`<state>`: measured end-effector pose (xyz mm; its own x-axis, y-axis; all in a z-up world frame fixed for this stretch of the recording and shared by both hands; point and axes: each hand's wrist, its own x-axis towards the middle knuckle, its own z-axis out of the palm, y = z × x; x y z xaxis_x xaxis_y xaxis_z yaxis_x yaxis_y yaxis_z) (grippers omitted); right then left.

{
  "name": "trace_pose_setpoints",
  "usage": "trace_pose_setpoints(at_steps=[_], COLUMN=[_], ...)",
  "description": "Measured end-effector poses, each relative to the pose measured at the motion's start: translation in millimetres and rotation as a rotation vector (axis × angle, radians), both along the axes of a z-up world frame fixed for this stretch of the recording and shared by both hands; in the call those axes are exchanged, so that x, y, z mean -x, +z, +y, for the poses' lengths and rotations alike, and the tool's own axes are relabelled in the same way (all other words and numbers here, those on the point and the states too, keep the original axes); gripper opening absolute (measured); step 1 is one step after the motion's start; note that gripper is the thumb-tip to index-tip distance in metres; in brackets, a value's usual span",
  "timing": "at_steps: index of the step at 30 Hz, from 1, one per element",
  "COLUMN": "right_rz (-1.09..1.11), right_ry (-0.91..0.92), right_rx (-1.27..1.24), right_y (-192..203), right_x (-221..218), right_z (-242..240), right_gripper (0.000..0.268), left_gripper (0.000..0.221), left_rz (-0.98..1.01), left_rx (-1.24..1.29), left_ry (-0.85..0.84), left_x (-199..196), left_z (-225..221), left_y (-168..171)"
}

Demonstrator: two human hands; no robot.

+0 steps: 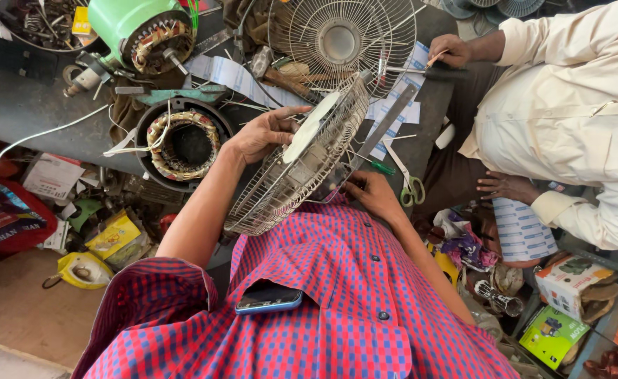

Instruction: The person disassembles a small electric fan, removes the front grille and blades, and works on the motor housing and wiring. They use pliers and a screwdriver to adjust components and wires while seated at a cluttered workbench.

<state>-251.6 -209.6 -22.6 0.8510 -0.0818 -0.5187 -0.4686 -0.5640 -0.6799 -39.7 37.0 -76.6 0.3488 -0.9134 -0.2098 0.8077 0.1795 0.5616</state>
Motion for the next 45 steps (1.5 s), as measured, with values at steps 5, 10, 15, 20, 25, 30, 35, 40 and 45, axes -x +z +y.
trace_pose_setpoints(at_steps=[5,10,15,20,25,30,35,40,45], right_rz=[0.04,0.039,0.061,0.056,0.063,0.117,-0.075,-0.119,-0.194], right_ry=[-0.035,-0.039,-0.048,-0.097,-0.126,-0.175,-0.294,-0.407,-0.448], right_rx=[-0.008,-0.044,-0.047,-0.063,-0.082,0.034,-0.233,-0.242,-0.457], right_y=[-1.2,-1.7,-2.7,-3.2,-6.1,-16.7,-21.6,-18.7,-13.2], right_x=[1.2,3.0,6.5,10.2,21.0,36.7,54.6,55.7,40.8], right_z=[2.3,3.3,5.3,8.0,3.2,-9.2,-38.5,-71.9,-89.5], right_gripper=[0.024,0.024,0.022,0.023,0.024,0.022,0.046,0.043,0.027], left_gripper=[0.073,0.068,0.062,0.062,0.057,0.052,0.054,0.045,0.036], left_rz=[-0.004,0.007,0.023,-0.173,-0.485,-0.573,-0.649,-0.662,-0.719], left_rx=[0.001,-0.116,-0.244,-0.27,-0.288,-0.43,-0.437,-0.367,-0.359], left_ry=[0.025,0.122,0.176,0.198,0.33,0.585,0.829,1.04,1.178], left_x=[-1.1,6.9,8.6,7.2,-6.1,-30.1,-15.9,42.9,126.6], left_z=[-0.4,-0.1,3.3,4.7,17.9,50.7,91.5,123.2,129.5], left_y=[-3.4,-1.7,4.7,4.1,-1.9,19.4,70.8,127.7,198.6])
